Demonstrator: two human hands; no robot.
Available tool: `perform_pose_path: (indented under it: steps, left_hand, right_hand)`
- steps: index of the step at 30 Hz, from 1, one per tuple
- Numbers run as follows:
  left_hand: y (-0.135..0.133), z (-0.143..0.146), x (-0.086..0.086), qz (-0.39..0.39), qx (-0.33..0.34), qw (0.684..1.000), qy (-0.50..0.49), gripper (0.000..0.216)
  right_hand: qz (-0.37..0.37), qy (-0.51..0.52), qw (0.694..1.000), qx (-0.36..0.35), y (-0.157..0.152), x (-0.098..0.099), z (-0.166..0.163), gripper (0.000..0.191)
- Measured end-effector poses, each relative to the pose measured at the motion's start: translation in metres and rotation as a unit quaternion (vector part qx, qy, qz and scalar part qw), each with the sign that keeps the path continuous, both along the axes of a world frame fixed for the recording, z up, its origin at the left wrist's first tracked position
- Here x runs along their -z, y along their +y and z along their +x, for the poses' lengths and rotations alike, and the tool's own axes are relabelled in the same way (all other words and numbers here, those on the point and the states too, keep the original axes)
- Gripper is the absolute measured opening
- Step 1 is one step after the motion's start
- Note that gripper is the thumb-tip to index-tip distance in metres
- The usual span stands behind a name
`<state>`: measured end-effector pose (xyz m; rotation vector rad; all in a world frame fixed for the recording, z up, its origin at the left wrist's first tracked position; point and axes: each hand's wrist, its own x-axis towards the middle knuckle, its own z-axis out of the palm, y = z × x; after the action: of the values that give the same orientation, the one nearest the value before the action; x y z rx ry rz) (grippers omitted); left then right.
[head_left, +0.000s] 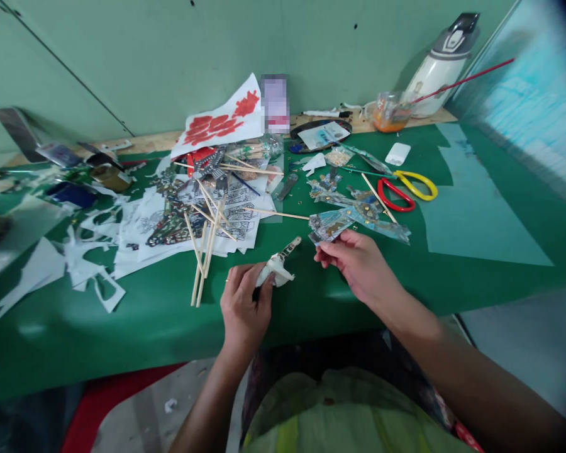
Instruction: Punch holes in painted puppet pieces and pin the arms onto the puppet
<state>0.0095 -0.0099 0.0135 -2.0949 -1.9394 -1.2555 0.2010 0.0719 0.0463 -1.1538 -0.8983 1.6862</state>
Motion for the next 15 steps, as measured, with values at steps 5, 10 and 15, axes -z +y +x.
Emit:
perform_pose_path:
  steps: [5,10,15]
  left_hand:
    - [-0.002,-0.001,0.000,0.001,-0.001,1.000,-0.008,0.019]
    - [-0.001,0.000,0.000,0.002,-0.001,1.000,-0.017,0.019]
    - [0.000,-0.001,0.000,-0.005,0.004,1.000,-0.014,0.020]
  right_hand:
    - [-0.031,0.046,0.998,-0.004,0.004,-0.002,0.002,0.015]
    - [-0.135,0.099,0.985,-0.042,0.014,-0.003,0.010,0.010]
    - [-0.247,0.111,0.962,-0.034,0.023,-0.009,0.013,0.018]
